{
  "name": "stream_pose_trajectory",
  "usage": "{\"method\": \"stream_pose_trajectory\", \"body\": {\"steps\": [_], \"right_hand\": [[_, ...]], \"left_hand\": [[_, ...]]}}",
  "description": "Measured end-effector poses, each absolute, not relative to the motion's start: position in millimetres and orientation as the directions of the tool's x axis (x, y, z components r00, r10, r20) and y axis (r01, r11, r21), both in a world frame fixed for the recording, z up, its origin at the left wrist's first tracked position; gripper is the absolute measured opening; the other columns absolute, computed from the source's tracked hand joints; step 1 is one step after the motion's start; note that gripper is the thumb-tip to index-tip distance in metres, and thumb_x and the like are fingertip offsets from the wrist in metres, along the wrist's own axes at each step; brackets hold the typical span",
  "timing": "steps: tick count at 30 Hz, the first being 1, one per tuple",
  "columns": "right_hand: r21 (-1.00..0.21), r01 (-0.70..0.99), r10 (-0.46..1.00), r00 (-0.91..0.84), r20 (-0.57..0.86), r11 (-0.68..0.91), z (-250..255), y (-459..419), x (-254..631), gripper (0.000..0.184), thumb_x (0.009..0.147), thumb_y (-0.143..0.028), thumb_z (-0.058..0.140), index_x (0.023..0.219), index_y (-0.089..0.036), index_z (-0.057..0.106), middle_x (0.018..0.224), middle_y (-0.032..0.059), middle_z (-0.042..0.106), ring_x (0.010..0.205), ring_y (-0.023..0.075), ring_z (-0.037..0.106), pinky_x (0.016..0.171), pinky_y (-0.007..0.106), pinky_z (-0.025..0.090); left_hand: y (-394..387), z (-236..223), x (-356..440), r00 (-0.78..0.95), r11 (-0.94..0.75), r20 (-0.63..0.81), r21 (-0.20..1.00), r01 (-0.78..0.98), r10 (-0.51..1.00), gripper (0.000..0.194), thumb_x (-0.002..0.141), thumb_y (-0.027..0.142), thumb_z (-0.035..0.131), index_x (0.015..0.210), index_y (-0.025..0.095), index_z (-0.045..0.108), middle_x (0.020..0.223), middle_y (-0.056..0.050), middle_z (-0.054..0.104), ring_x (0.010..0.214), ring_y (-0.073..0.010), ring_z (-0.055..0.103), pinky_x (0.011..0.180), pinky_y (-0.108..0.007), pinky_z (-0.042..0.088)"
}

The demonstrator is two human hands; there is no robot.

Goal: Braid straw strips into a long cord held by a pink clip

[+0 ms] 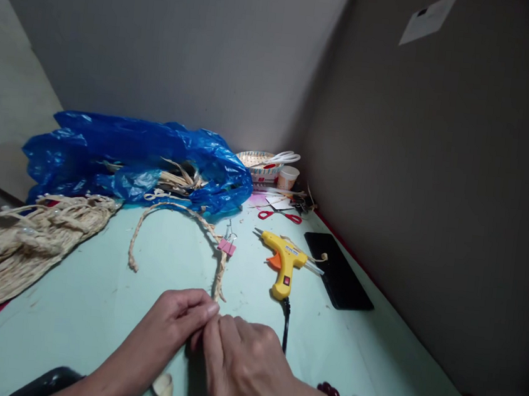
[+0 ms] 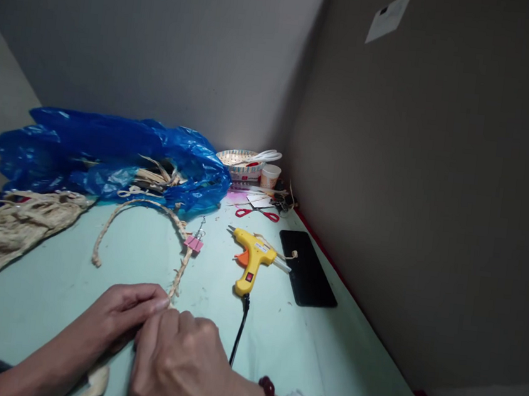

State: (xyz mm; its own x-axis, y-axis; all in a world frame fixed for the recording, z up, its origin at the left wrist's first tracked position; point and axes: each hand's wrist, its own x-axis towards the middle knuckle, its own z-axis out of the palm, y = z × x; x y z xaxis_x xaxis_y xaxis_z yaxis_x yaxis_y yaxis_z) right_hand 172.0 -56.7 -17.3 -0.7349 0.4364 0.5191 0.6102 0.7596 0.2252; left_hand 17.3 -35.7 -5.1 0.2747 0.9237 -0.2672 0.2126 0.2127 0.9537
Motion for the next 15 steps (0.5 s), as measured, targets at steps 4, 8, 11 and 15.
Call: {"method": "stream_pose_trajectory", "body": {"steps": [4, 8, 11, 15], "right_hand": [[0.140, 0.544, 0.377, -0.721, 0.581, 0.827, -17.9, -58.0, 169.6, 0.025, 0.084, -0.004, 0.037, 0.075, -0.012, 0.059, 0.055, 0.0043, 0.055, 0.042, 0.0172, 0.047, 0.038, 0.031, 0.024], [-0.411, 0.484, 0.635, -0.580, 0.511, 0.773, 4.1, -52.0, 176.3, 0.027, 0.093, -0.028, 0.048, 0.073, -0.014, 0.061, 0.061, 0.0021, 0.061, 0.050, 0.0123, 0.052, 0.046, 0.025, 0.035], [-0.727, 0.522, 0.887, -0.366, 0.281, 0.446, 17.8, -40.5, 185.3, 0.021, 0.094, -0.034, 0.052, 0.093, -0.017, 0.064, 0.080, 0.0036, 0.068, 0.073, 0.0149, 0.061, 0.066, 0.025, 0.043], [-0.955, 0.272, 0.811, -0.581, -0.067, 0.116, 12.0, -28.6, 187.8, 0.022, 0.094, -0.038, 0.050, 0.091, -0.017, 0.057, 0.082, 0.0030, 0.065, 0.072, 0.0151, 0.061, 0.062, 0.023, 0.043]], "left_hand": [[-34.3, -5.2, 14.6, 0.280, 0.258, -0.307, 0.945, 0.199, 0.910, 0.035, 0.080, 0.047, 0.060, 0.061, 0.017, 0.057, 0.045, 0.009, 0.038, 0.047, -0.0093, 0.030, 0.048, -0.022, 0.022], [-34.7, -5.5, 8.2, 0.343, 0.307, -0.332, 0.943, 0.128, 0.878, 0.034, 0.080, 0.049, 0.062, 0.067, 0.017, 0.056, 0.045, 0.012, 0.033, 0.042, -0.0070, 0.018, 0.042, -0.022, 0.012], [-37.3, -2.2, 4.4, 0.347, 0.302, -0.315, 0.949, 0.093, 0.883, 0.031, 0.082, 0.046, 0.061, 0.069, 0.018, 0.054, 0.045, 0.013, 0.031, 0.042, -0.0067, 0.016, 0.041, -0.023, 0.010], [-38.9, 4.0, 3.2, 0.376, 0.304, -0.319, 0.947, 0.100, 0.870, 0.027, 0.084, 0.042, 0.059, 0.073, 0.017, 0.056, 0.047, 0.011, 0.037, 0.044, -0.0069, 0.018, 0.043, -0.022, 0.011]]}}
